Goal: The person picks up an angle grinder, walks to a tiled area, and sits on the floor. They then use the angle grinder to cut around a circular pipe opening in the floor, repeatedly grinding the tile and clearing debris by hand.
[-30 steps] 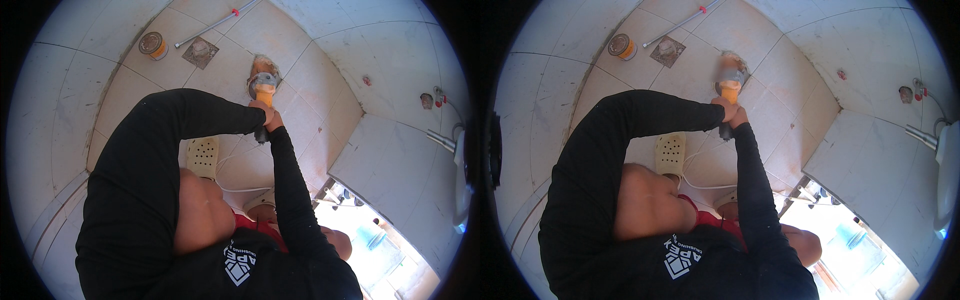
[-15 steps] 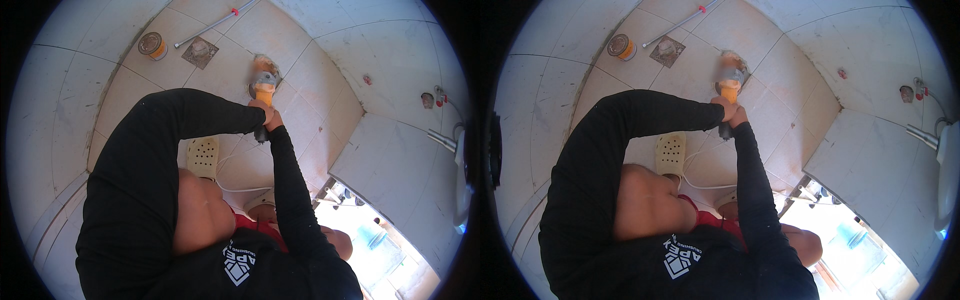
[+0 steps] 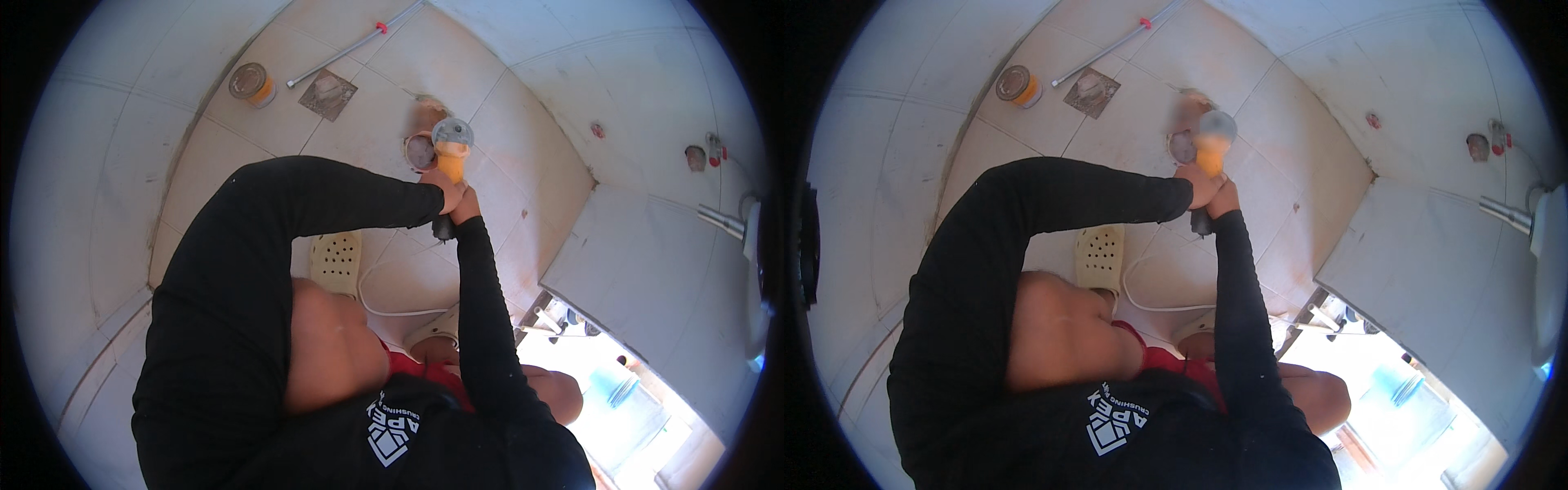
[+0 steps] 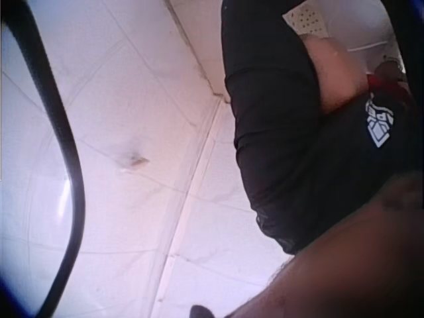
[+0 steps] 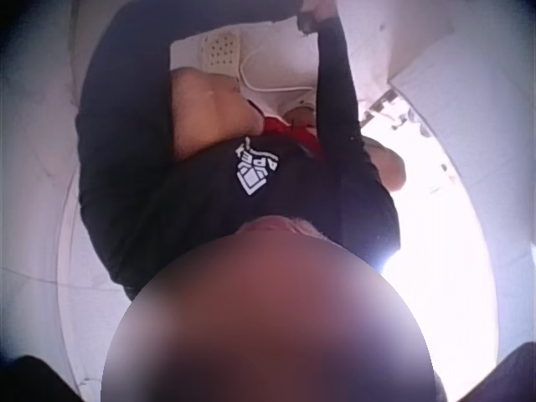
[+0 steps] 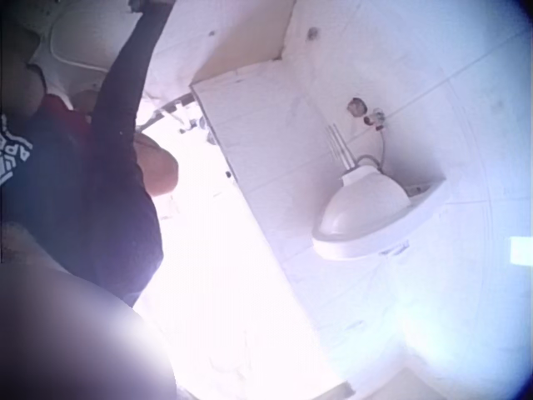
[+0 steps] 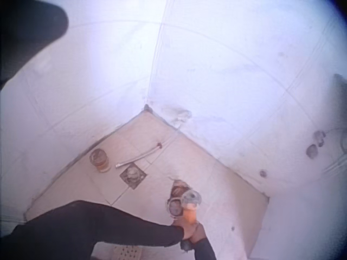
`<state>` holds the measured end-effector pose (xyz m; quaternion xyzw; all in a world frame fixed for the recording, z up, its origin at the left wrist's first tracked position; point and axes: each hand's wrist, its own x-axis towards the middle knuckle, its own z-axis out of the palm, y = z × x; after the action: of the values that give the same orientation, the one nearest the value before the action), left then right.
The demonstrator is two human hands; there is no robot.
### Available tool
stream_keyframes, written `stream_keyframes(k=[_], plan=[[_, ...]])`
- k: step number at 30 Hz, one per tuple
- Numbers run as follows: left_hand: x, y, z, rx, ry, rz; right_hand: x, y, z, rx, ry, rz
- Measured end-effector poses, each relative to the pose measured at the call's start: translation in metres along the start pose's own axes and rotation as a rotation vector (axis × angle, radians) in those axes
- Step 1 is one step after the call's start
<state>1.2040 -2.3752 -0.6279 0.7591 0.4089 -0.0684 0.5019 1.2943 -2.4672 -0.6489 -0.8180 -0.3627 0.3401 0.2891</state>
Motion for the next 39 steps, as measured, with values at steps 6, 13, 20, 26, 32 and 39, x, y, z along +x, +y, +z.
stream_keyframes(k=[6,13,20,26,32,39], plan=[[-0.027,0.023,-0.001,-0.024,-0.126,0.076,-0.030,0.004,-0.018,0.133,0.210,0.042],[0.006,-0.016,-0.034,-0.467,-0.260,0.081,-0.054,0.004,-0.057,0.542,0.362,0.245],[0.068,-0.063,-0.111,0.293,0.149,0.281,-0.060,0.013,-0.073,0.553,0.494,0.245],[0.110,-0.016,-0.115,0.824,0.107,0.069,-0.063,0.022,-0.066,0.497,0.520,0.284],[0.142,-0.015,-0.085,0.863,0.063,0.166,-0.070,0.033,-0.063,0.438,0.549,0.314],[0.176,-0.023,-0.069,0.975,-0.002,0.096,-0.078,0.039,-0.062,0.444,0.551,0.365]])
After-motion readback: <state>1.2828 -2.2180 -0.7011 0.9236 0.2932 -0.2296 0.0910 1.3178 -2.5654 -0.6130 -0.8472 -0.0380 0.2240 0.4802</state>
